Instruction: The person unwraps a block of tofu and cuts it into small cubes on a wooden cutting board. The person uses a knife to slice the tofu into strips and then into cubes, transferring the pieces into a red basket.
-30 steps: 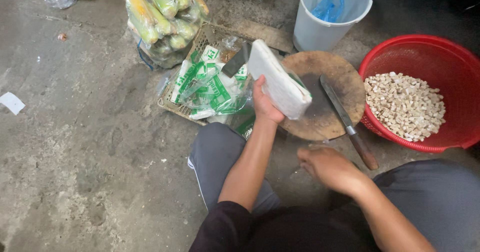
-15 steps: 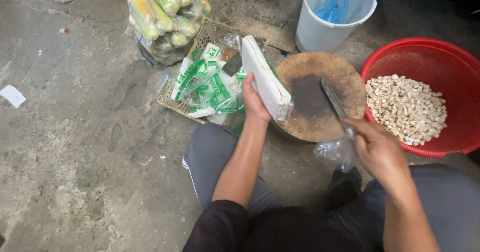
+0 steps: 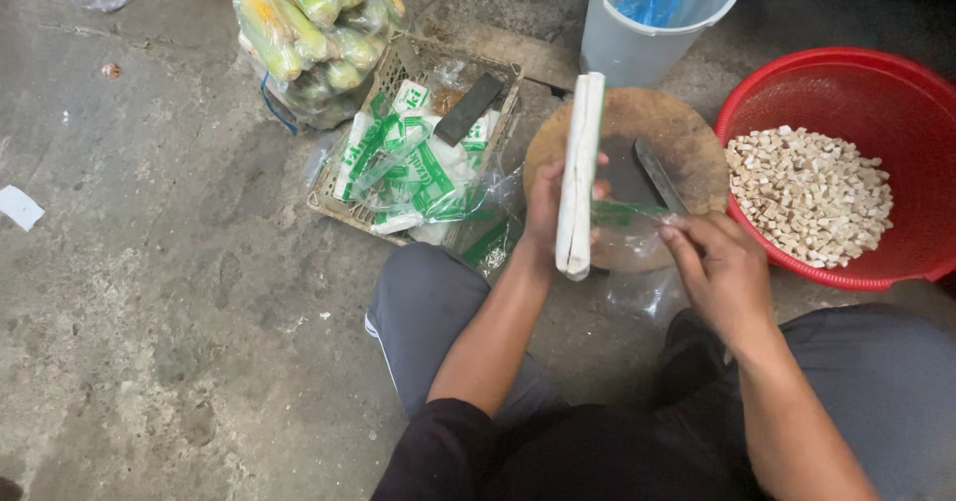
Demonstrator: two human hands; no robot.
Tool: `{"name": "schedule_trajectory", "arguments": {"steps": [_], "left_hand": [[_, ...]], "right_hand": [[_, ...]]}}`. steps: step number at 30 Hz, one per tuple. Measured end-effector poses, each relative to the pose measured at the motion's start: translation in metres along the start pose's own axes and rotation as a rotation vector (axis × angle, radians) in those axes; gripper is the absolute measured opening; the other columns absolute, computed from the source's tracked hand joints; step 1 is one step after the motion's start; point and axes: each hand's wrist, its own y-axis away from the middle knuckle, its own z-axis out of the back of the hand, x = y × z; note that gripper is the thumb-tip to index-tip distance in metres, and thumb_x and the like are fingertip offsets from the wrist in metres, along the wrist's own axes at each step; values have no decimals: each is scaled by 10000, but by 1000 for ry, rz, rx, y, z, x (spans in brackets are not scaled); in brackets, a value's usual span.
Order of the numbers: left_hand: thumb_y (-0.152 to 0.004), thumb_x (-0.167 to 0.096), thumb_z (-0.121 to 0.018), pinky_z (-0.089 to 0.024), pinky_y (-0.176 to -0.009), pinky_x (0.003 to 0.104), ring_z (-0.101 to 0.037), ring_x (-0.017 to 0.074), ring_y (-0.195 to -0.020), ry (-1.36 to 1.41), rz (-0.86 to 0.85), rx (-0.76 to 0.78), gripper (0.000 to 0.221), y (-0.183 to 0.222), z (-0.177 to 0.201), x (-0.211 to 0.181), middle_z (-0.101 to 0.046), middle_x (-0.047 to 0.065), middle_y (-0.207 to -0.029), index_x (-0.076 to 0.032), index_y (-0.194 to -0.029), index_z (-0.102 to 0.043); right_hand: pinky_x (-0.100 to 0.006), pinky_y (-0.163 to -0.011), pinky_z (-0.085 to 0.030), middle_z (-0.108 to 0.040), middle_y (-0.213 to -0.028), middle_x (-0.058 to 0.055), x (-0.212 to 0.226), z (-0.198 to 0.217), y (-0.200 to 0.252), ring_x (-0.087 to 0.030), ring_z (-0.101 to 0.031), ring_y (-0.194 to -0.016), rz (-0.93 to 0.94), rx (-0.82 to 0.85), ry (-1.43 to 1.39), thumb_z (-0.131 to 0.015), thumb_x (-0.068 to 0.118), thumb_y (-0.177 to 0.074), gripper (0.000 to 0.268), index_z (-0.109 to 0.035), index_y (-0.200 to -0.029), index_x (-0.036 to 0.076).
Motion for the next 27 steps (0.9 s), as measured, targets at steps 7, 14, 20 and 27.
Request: {"name": "schedule_trajectory", "arguments": {"steps": [7, 14, 20, 27], "left_hand": [[-1021, -522, -536, -590, -950, 439, -709, 292, -1091, -238, 343, -493, 675, 0, 24, 13, -658, 221, -1327, -25, -1475, -485], [-866, -177, -814, -548, -978, 389, -626, 185, -1193, -733, 369, -646, 827, 7, 40, -11, -610, 90, -1358, -93, -1557, -367], [-775, -250, -875, -555, -977, 403, -651, 219, -1182, -1314, 100, -879, 884, 10, 82, -36, -656, 128, -1316, -25, -1498, -419], [-819, -501, -910, -359, -1132, 501, -419, 453, -1366, -2406, 86, -1131, 982, 7, 73, -33, -494, 320, -1442, 2, -1519, -441]], "right_hand": [[-258, -749, -492, -656, -987, -64, -37, 12, -4, -125, -620, -851, 60, -352, -173, -606, 39, -1171, 89, -671, -1124, 0], [-240, -864, -492, -600, -1120, -72, -150, 52, 8, -110, -577, -964, -200, -602, -475, -519, 11, -1163, 105, -602, -1196, -44], [-270, -894, -526, -608, -1144, -99, -205, 78, 31, -137, -605, -989, -559, -447, -347, -519, -14, -1157, 111, -613, -1210, -39], [-305, -928, -565, -617, -1172, -130, -142, 49, 19, -169, -638, -1019, 15, -436, -299, -519, -43, -1149, 132, -626, -1226, -33]]}}
